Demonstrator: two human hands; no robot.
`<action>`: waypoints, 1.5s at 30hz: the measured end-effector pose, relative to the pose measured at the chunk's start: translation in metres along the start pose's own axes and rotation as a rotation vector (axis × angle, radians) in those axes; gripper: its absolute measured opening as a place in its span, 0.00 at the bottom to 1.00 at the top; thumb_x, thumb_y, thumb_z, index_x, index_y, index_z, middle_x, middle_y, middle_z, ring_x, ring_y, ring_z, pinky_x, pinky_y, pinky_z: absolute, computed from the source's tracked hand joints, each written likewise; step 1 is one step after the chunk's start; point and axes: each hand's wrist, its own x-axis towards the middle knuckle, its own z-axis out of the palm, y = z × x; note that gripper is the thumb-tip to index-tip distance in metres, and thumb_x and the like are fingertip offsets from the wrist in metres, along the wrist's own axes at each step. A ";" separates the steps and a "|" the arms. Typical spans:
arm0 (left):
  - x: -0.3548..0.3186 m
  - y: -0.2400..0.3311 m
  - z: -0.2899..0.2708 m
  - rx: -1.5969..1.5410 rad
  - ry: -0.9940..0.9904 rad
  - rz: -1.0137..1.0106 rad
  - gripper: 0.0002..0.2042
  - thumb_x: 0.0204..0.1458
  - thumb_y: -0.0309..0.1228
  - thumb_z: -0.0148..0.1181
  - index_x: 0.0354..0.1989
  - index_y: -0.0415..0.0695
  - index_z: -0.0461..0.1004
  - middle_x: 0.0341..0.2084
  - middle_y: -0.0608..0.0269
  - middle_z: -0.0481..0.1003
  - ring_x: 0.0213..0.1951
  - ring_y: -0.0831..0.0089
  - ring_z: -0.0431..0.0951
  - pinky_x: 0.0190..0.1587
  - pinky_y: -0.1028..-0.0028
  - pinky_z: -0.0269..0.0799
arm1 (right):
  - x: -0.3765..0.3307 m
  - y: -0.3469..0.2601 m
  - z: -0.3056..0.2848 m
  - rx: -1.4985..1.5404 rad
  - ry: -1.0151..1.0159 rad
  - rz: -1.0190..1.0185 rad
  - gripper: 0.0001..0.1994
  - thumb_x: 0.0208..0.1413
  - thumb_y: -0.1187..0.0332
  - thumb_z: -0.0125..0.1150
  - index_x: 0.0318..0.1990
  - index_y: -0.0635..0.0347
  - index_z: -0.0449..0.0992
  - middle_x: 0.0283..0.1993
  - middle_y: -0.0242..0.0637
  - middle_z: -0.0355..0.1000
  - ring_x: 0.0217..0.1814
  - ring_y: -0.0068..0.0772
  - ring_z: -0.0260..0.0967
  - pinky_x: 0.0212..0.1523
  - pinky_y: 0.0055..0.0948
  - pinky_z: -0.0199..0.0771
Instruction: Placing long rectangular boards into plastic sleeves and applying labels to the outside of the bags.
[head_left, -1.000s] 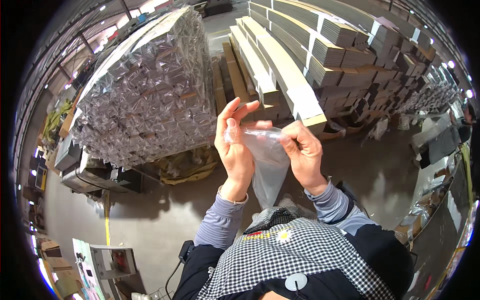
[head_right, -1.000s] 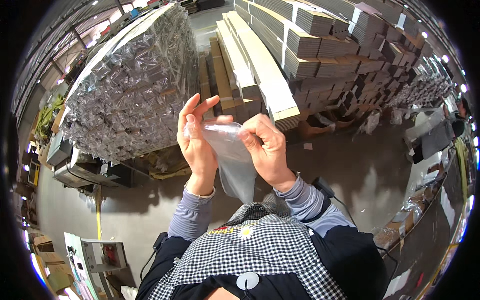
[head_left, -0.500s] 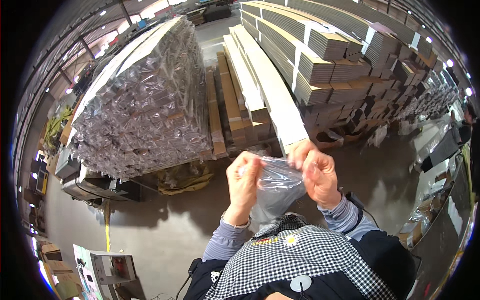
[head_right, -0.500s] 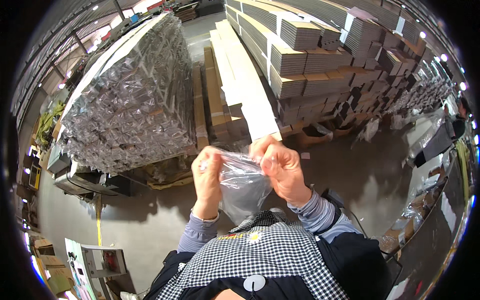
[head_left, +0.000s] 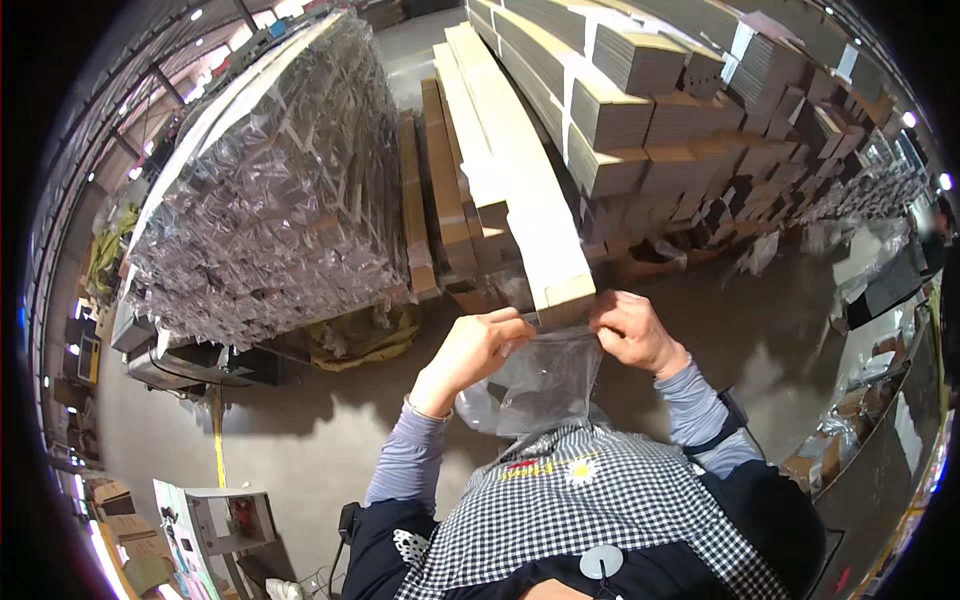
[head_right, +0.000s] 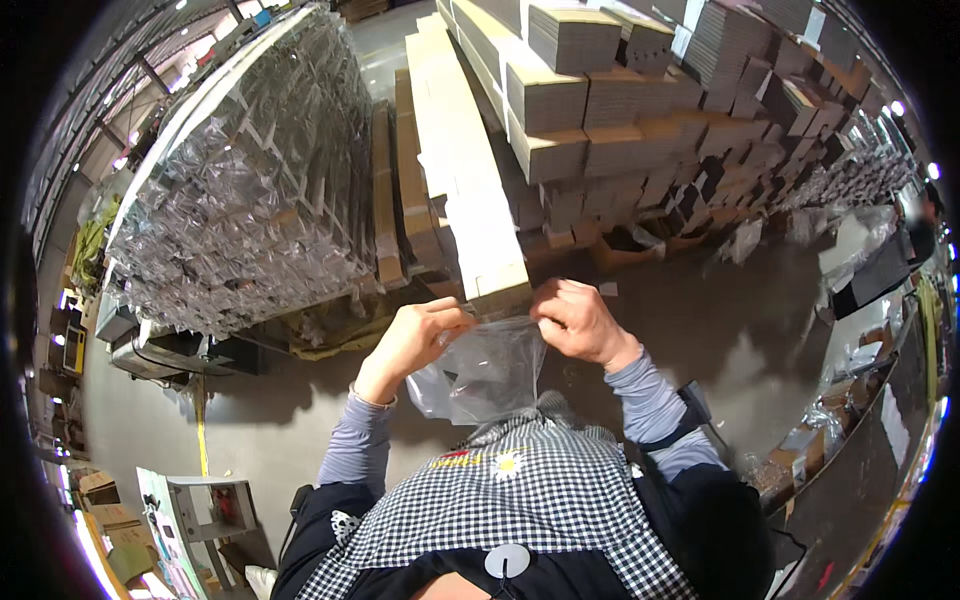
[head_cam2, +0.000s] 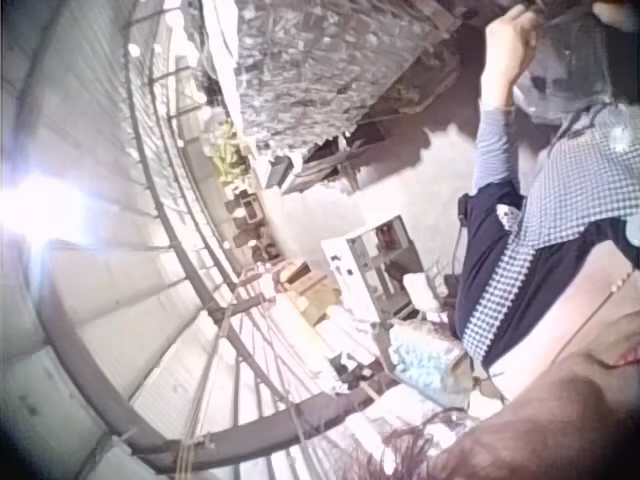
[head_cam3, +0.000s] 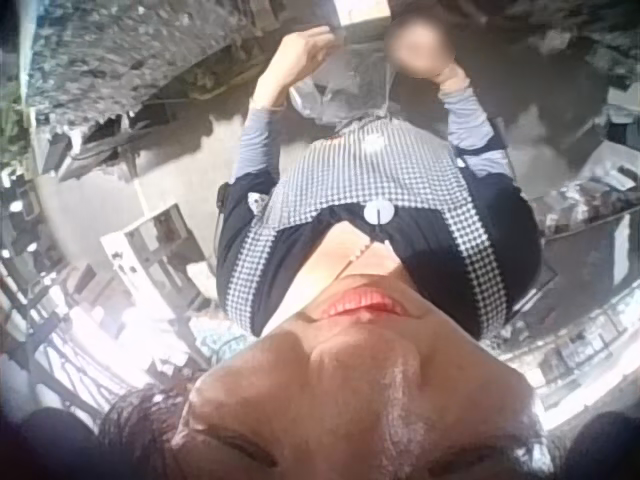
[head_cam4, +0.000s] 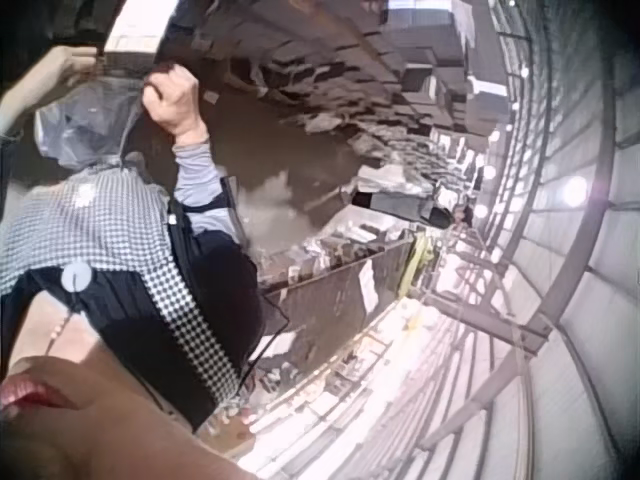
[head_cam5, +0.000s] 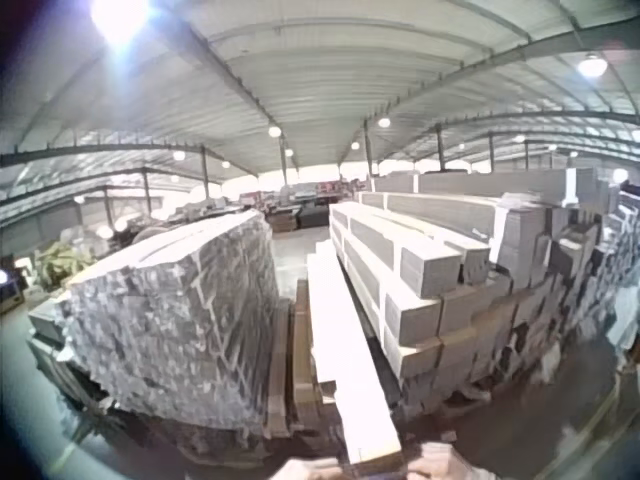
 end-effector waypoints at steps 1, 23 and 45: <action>0.005 0.003 -0.004 -0.071 0.030 0.039 0.08 0.49 0.22 0.61 0.38 0.43 0.78 0.30 0.59 0.77 0.34 0.62 0.80 0.37 0.69 0.75 | 0.005 0.002 0.000 -0.018 0.101 -0.070 0.03 0.48 0.75 0.59 0.28 0.64 0.72 0.25 0.38 0.68 0.28 0.40 0.66 0.30 0.33 0.69; 0.054 0.008 0.012 -0.302 0.485 -0.158 0.02 0.57 0.21 0.54 0.31 0.37 0.70 0.26 0.67 0.71 0.32 0.81 0.69 0.36 0.77 0.67 | 0.049 0.016 0.014 0.116 0.534 0.439 0.12 0.67 0.64 0.50 0.38 0.66 0.69 0.26 0.36 0.67 0.29 0.24 0.65 0.31 0.28 0.67; 0.064 -0.005 0.036 -0.989 0.503 -0.353 0.11 0.65 0.34 0.51 0.31 0.44 0.68 0.16 0.73 0.63 0.19 0.83 0.62 0.22 0.78 0.59 | 0.053 0.042 0.000 0.586 0.389 0.505 0.12 0.66 0.69 0.49 0.30 0.65 0.68 0.24 0.24 0.59 0.27 0.16 0.54 0.27 0.24 0.56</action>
